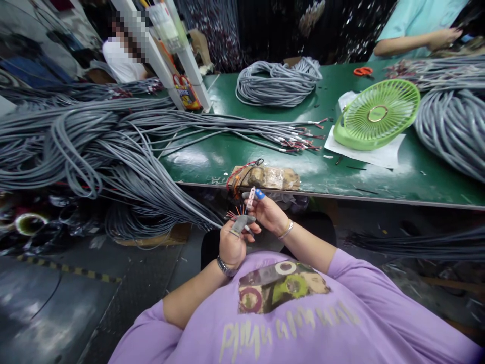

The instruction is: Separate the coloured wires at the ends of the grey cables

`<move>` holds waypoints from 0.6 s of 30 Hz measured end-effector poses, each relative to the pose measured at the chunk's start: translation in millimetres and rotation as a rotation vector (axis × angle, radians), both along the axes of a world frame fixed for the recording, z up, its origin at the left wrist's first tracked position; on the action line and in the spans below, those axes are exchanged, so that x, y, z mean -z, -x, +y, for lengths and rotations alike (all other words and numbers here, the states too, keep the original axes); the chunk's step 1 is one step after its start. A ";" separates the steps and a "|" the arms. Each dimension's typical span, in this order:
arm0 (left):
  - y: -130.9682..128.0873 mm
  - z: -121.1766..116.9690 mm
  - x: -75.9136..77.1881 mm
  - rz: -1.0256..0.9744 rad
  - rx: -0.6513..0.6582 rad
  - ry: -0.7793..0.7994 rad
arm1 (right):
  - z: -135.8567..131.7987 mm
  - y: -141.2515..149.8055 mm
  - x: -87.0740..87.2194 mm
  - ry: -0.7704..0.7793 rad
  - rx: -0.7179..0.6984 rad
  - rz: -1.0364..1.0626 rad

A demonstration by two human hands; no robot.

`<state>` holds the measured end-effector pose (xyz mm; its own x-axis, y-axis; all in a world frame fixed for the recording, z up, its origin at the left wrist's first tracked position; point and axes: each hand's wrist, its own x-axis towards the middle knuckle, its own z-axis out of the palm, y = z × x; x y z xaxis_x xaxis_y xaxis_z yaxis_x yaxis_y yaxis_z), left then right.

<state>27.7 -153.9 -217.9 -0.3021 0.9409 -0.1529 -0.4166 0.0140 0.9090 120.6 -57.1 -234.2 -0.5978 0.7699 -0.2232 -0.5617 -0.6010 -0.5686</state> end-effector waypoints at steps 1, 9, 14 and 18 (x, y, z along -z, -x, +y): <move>-0.7 0.9 -0.1 0.000 -0.005 0.001 | -1.1 0.5 -0.2 -0.013 0.009 -0.006; 8.8 2.4 8.5 0.279 -0.017 -0.079 | -4.3 3.8 8.1 -0.254 0.312 -0.284; 28.7 5.2 14.4 0.864 -0.033 -0.297 | -1.1 4.4 10.8 -0.278 0.302 -0.294; 37.3 12.0 12.7 1.268 -0.101 -0.495 | -0.7 6.6 3.9 -0.136 0.120 -0.160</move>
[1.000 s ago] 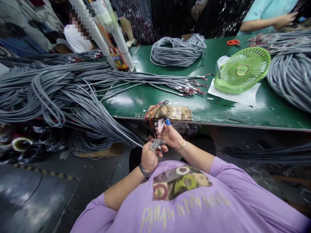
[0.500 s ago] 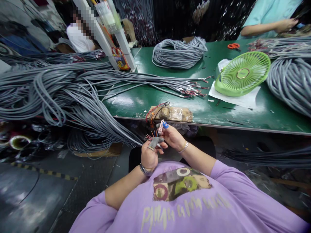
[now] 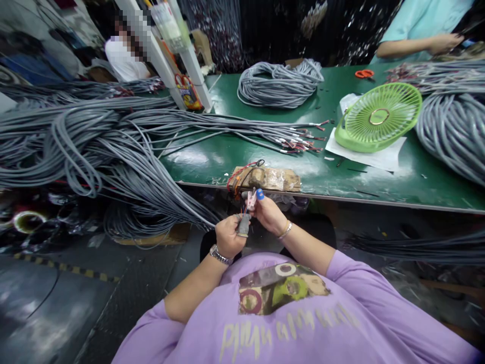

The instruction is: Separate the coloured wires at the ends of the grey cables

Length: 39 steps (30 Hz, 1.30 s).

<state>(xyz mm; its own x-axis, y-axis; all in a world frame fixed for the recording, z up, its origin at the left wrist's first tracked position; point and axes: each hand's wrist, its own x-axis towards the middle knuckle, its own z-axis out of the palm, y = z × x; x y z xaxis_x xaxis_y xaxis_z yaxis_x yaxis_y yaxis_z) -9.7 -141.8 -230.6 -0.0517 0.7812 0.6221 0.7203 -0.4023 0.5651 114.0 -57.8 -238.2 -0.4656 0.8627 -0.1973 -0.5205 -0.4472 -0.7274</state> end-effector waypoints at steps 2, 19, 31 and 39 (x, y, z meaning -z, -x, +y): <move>1.1 2.9 -1.3 0.135 -0.028 -0.073 | -0.3 1.6 -3.5 0.084 -0.016 0.050; -2.5 7.0 -1.8 0.193 -0.059 0.022 | -1.1 11.1 -8.2 0.185 0.089 0.160; -0.6 2.1 0.6 0.168 -0.049 0.058 | -3.9 7.0 -9.7 0.263 0.028 0.157; -2.5 -0.3 -2.5 -0.314 -0.050 0.197 | -2.0 6.3 -7.7 0.238 0.030 0.144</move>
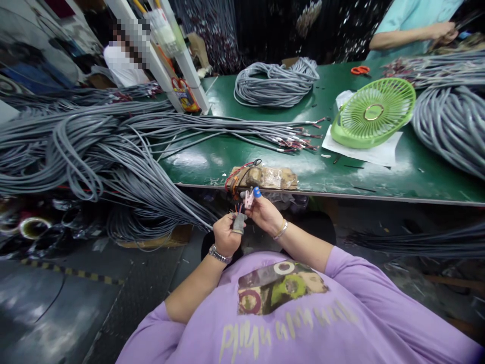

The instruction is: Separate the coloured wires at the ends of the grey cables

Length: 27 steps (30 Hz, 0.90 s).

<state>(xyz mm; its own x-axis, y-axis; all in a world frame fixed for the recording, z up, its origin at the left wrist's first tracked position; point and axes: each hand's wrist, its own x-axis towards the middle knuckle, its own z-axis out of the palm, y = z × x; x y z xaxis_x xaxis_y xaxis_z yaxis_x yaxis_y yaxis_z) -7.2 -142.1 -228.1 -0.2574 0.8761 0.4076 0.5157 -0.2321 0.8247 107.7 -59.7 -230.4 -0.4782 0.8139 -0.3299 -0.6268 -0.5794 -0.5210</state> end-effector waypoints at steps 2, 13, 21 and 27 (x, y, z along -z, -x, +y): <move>-2.3 1.0 -0.6 -0.043 0.001 0.016 | 1.0 1.1 0.3 -0.005 0.015 -0.005; -4.4 5.1 7.2 0.060 0.006 0.046 | 1.5 4.8 -4.4 -0.012 0.060 0.027; -1.9 2.4 8.5 0.007 0.022 0.052 | 0.1 4.3 2.8 0.029 0.029 0.049; -6.0 -4.5 0.0 -0.166 0.044 0.085 | -1.0 -2.2 2.6 0.059 -0.053 0.109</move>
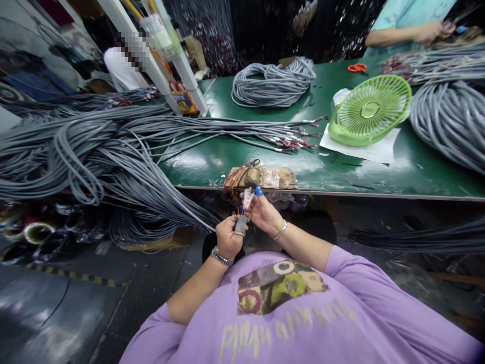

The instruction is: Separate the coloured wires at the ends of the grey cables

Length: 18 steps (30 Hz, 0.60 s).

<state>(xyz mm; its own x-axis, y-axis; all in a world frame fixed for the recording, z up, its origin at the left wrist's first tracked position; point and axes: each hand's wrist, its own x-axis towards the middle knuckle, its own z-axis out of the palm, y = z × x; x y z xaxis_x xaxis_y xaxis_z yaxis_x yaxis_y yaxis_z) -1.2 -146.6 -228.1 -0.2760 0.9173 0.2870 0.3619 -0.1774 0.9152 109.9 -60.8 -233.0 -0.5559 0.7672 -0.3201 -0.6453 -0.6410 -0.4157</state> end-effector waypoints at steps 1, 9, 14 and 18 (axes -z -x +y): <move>-0.5 -1.8 -0.2 -0.061 0.013 0.031 | -0.1 -1.9 0.4 -0.001 -0.016 0.007; -3.6 -6.9 -0.7 -0.624 0.040 0.187 | -1.2 -14.7 14.3 0.045 -0.062 0.007; -4.6 -6.5 -1.4 -0.664 0.019 0.207 | -2.8 -19.1 17.8 0.031 -0.074 -0.009; -4.1 -6.4 0.8 -0.645 0.010 0.228 | -4.0 -23.9 17.3 0.013 -0.055 -0.042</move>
